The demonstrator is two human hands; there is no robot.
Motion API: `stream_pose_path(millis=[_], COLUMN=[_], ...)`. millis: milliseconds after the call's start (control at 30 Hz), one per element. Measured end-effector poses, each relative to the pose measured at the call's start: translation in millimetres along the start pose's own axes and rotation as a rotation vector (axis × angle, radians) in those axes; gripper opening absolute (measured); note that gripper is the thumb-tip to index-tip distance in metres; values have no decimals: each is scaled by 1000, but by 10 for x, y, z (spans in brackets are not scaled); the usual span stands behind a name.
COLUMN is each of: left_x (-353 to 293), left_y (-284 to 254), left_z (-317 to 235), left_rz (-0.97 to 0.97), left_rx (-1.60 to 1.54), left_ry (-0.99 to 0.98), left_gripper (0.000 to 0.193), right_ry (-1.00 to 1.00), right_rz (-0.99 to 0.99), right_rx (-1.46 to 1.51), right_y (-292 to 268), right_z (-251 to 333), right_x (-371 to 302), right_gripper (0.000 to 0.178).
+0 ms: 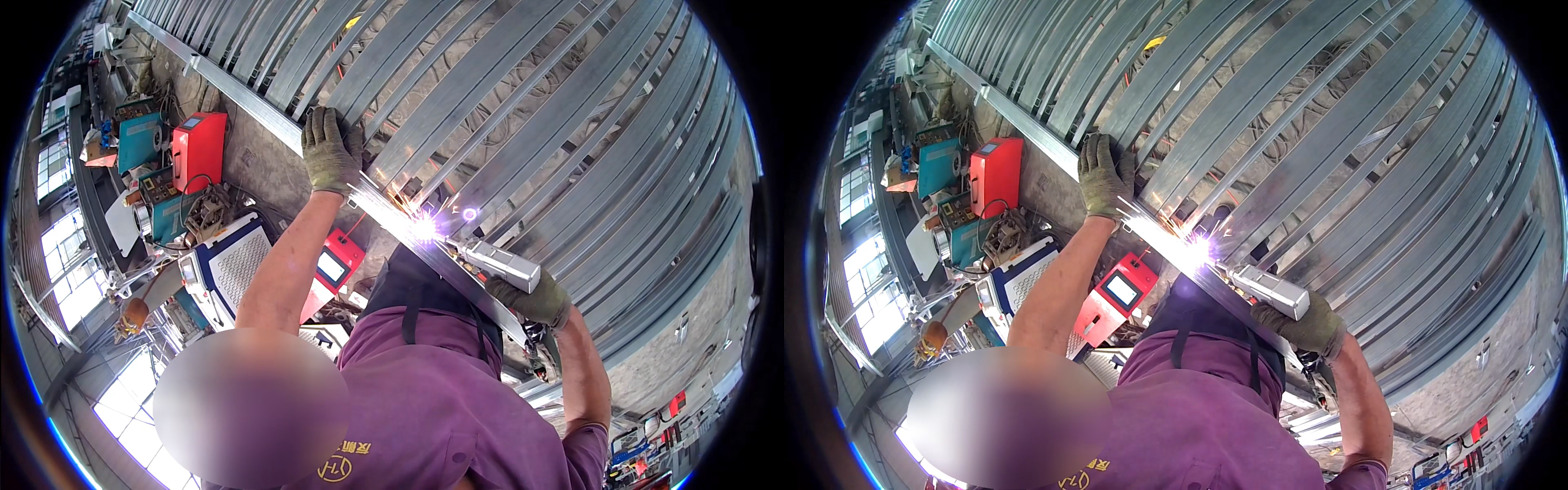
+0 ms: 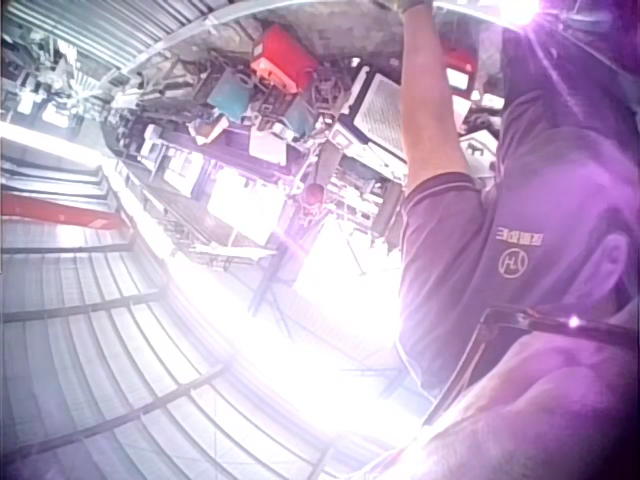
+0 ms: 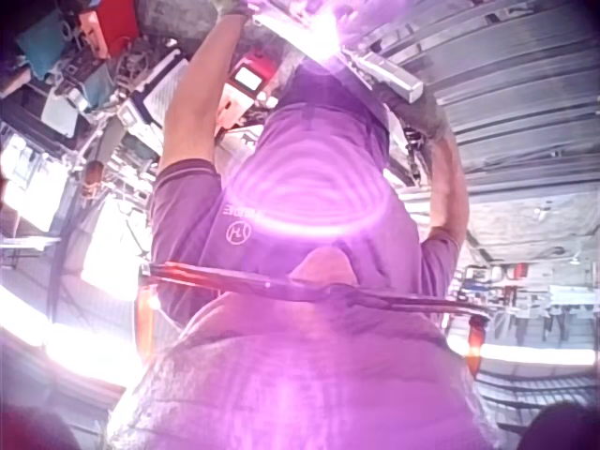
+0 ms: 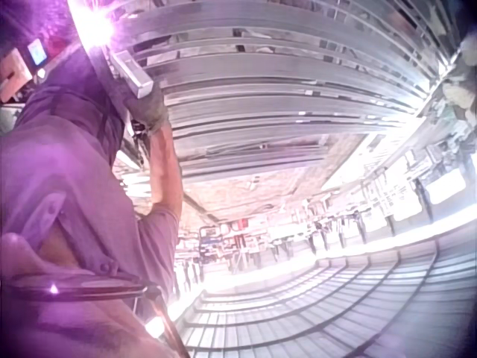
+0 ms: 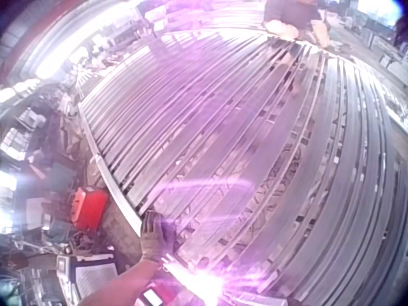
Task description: The person welds a metal frame using a handheld welding torch. They move the torch along the seams of the frame, creating bright sparks and fusing the metal pieces together.
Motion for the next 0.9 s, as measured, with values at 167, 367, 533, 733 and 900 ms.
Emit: stream_pose_path(millis=[167, 367, 533, 733, 900], left_x=[4, -3, -12, 1, -5], left_y=[3, 37, 53, 35, 14], left_z=[3, 41, 41, 23, 10], left_rz=[7, 7, -10, 13, 1], left_rx=[-5, 7, 27, 14, -1], left_ry=[-22, -14, 11, 1, -2], left_gripper=[65, 65, 65, 64, 65], right_ry=[60, 59, 7, -40, -33], right_rz=[-1, -16, -29, -21, -33], right_rx=[4, -40, -48, 3, 8], right_y=[-17, -35, -44, -43, -43], right_z=[-109, -96, -126, -155, -102], right_x=[7, -14, -26, -38, -77], right_gripper=[44, 47, 48, 44, 43])
Point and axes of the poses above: each hand's wrist, its own x-axis towards the middle knuckle, its own y-axis out of the palm, z = x × y, the point moved 9 cm from there along x, towards the middle knuckle, and after that the axes turned 15 degrees about z, right-handed, at the moved point
